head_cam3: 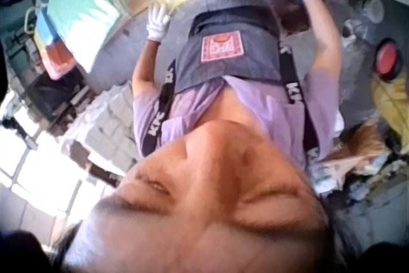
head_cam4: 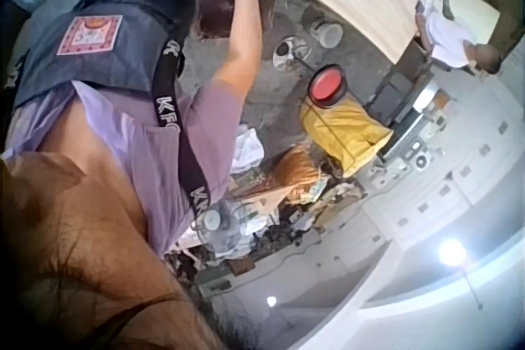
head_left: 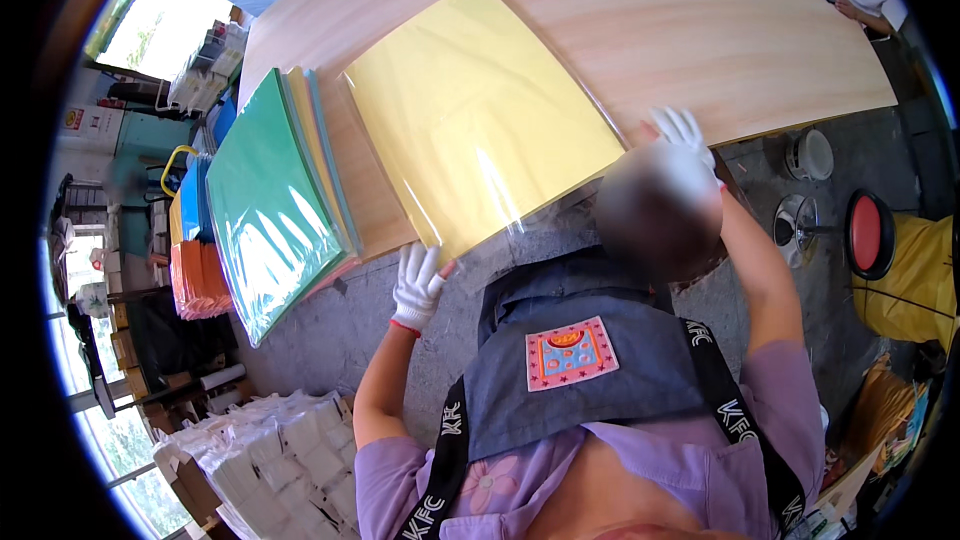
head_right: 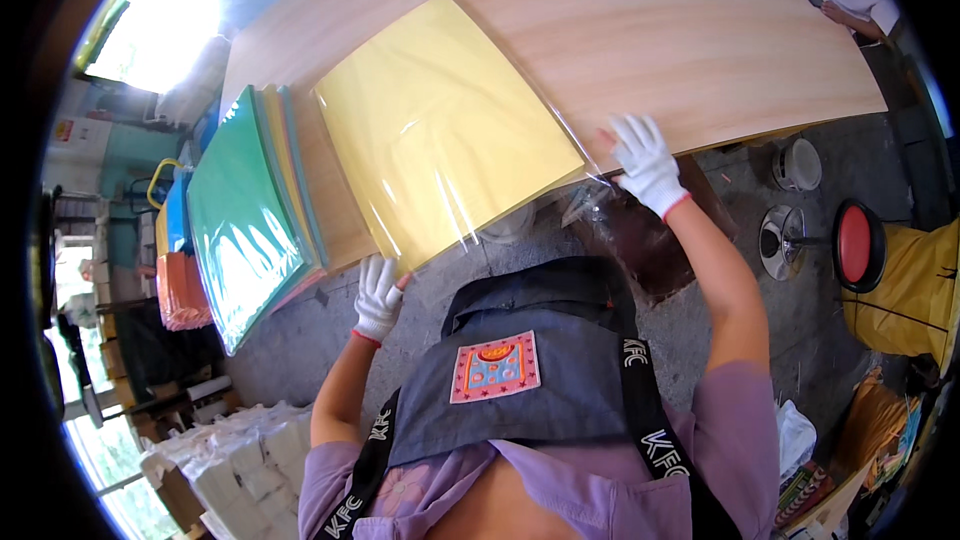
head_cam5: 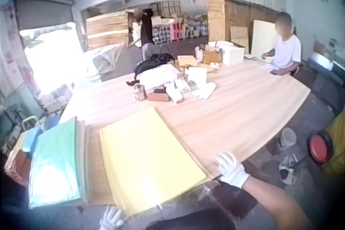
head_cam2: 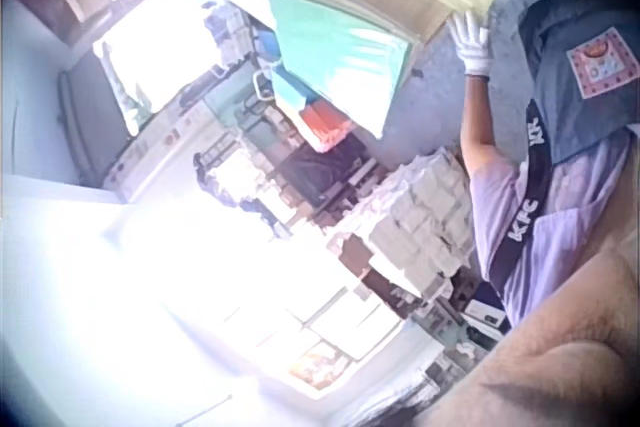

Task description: The person wraps individual colored foam sheets in clear plastic bags. They pick up a sheet, place it inside a bag, smooth the plastic, and set the wrapped item aside. The process is repeated for green, yellow, blue, and pink sheets.

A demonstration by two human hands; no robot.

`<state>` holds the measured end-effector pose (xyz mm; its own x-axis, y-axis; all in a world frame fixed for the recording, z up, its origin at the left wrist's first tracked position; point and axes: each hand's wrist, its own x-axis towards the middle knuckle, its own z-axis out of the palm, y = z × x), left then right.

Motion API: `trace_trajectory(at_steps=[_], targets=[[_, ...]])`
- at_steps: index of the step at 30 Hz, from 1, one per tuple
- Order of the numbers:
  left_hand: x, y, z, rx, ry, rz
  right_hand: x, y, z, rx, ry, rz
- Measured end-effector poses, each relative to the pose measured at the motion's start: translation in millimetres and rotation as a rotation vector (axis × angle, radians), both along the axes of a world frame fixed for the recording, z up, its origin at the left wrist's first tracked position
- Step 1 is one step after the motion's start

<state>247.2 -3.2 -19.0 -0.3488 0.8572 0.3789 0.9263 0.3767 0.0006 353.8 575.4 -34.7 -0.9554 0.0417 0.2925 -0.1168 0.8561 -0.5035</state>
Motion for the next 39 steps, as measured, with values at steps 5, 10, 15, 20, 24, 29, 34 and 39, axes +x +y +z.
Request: trace_trajectory(at_steps=[5,10,15,20,24,29,34,39], targets=[[13.6,5.1,22.7,-0.045,-0.101,-0.091,-19.5,-13.5,-7.3,0.398,0.074,0.37],[26.7,-6.4,19.0,0.007,-0.103,0.04,-13.7,1.0,-38.6,0.656,0.174,0.614],[40.3,-15.0,18.7,0.017,-0.241,0.206,-5.3,-13.9,-4.1,0.279,0.126,0.534],[42.5,-17.7,-2.5,0.212,-0.451,0.42,-0.9,-19.8,-7.1,0.161,0.11,0.438],[33.2,-23.4,-19.1,0.278,-0.64,0.617,-3.7,-36.8,-25.5,-0.09,0.068,0.115],[12.2,1.3,-25.1,0.508,-0.908,0.782,-47.0,-54.9,-34.1,-0.19,-0.108,-0.403],[7.1,-0.8,-102.4,1.022,-1.221,0.927,-65.1,-77.6,-24.9,0.074,-0.167,-0.513],[7.8,35.9,-104.1,1.358,-1.131,1.09,-78.5,-75.2,-18.1,0.065,-0.285,-0.568]])
